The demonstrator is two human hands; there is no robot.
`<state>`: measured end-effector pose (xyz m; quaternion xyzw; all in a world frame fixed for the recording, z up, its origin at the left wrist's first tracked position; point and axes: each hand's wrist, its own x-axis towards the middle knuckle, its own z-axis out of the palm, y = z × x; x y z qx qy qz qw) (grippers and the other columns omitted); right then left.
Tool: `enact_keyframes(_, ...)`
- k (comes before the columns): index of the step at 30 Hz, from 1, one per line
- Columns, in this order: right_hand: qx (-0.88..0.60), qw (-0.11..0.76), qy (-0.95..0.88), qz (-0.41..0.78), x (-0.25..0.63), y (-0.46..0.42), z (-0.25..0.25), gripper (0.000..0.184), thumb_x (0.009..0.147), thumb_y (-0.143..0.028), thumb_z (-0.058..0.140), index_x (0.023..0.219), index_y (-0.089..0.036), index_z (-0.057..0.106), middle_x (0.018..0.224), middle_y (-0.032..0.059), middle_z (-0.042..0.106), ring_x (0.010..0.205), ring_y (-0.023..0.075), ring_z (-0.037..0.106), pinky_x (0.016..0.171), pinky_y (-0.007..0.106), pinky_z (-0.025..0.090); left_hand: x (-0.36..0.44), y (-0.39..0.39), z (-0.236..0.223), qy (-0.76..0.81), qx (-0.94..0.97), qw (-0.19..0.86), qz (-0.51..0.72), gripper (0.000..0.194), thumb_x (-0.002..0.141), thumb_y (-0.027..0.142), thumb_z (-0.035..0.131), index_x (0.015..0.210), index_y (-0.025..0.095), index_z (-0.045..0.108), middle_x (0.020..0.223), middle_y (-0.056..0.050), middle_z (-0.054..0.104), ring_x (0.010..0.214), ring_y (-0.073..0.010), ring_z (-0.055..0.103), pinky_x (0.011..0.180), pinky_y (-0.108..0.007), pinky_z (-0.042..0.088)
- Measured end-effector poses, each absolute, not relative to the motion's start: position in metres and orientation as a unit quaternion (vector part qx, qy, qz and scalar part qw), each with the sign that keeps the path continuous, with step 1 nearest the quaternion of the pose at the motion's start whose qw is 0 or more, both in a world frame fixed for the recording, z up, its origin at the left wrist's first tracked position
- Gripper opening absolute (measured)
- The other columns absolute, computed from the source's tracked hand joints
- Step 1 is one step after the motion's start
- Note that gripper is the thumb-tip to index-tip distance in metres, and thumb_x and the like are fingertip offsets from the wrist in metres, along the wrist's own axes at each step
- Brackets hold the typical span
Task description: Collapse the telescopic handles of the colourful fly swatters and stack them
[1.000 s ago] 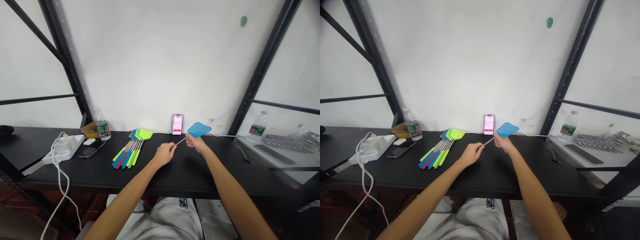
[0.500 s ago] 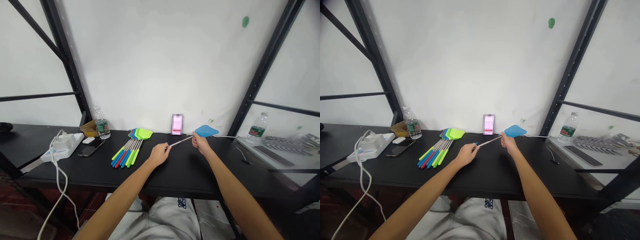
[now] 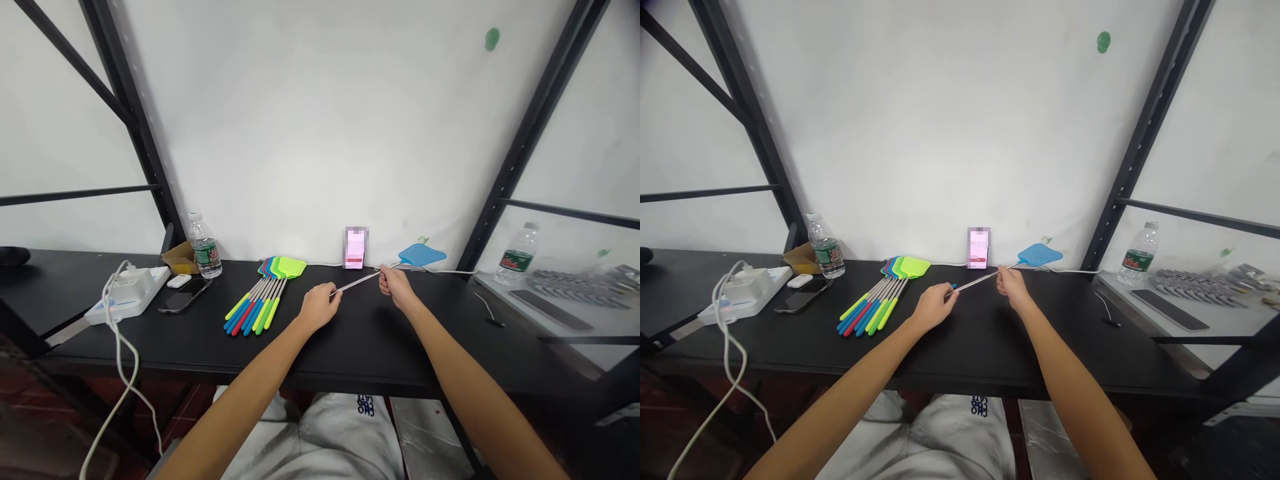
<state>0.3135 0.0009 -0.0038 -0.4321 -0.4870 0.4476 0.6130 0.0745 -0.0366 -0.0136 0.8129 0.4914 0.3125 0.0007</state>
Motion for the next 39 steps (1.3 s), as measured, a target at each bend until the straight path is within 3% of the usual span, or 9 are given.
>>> enact_keyframes(3,-0.455,0.659,-0.441,0.404,0.322,0.005,-0.003,0.038,0.081,-0.042,0.060,0.060,-0.022,0.034,0.041,-0.0084,0.029,0.033,0.0048,0.025,0.032,0.018,0.016,0.070,-0.032,-0.013,0.530,0.788,-0.049,0.309,0.007,0.089,0.027,0.053,0.090,0.021,0.056,0.093,-0.005,0.061,0.088,-0.0189,0.056,0.073,-0.027,0.040)
enact_keyframes(8,-0.486,0.697,-0.398,0.347,0.329,0.009,-0.006,0.034,0.081,-0.036,0.057,0.059,-0.022,0.034,0.043,-0.0082,0.029,0.033,0.0045,0.024,0.031,0.018,0.015,0.061,-0.023,-0.015,0.605,0.753,-0.081,0.244,0.027,0.085,0.033,0.060,0.106,0.017,0.056,0.108,-0.012,0.055,0.102,-0.0260,0.051,0.085,-0.035,0.041)
enact_keyframes(11,-0.497,0.697,-0.395,0.335,0.330,0.010,-0.008,0.033,0.080,-0.034,0.055,0.058,-0.022,0.034,0.043,-0.0075,0.030,0.034,0.0045,0.025,0.031,0.018,0.016,0.058,-0.018,-0.018,0.615,0.761,-0.054,0.201,0.024,0.088,0.035,0.056,0.102,0.016,0.060,0.109,-0.014,0.055,0.104,-0.0289,0.051,0.085,-0.038,0.042)
enact_keyframes(16,-0.515,0.688,-0.396,0.323,0.333,0.013,-0.011,0.032,0.080,-0.034,0.056,0.059,-0.022,0.035,0.044,-0.0072,0.031,0.034,0.0043,0.028,0.030,0.018,0.019,0.057,-0.013,-0.020,0.599,0.773,-0.017,0.208,0.016,0.090,0.022,0.050,0.097,0.018,0.064,0.106,-0.012,0.059,0.103,-0.0261,0.053,0.086,-0.036,0.042)
enact_keyframes(24,-0.516,0.690,-0.387,0.328,0.336,0.017,-0.015,0.030,0.078,-0.029,0.054,0.058,-0.022,0.033,0.041,-0.0083,0.030,0.032,0.0040,0.026,0.029,0.016,0.018,0.058,-0.011,-0.021,0.598,0.758,0.031,0.258,0.016,0.091,0.022,0.050,0.097,0.017,0.064,0.104,-0.010,0.060,0.101,-0.0208,0.056,0.088,-0.030,0.042)
enact_keyframes(39,-0.489,0.687,-0.396,0.365,0.336,0.015,-0.010,0.030,0.074,-0.025,0.051,0.055,-0.023,0.029,0.038,-0.0077,0.029,0.032,0.0046,0.024,0.031,0.017,0.015,0.056,-0.008,-0.025,0.560,0.774,0.051,0.290,0.011,0.089,0.020,0.053,0.094,0.017,0.062,0.098,-0.008,0.060,0.096,-0.0195,0.056,0.086,-0.030,0.042)
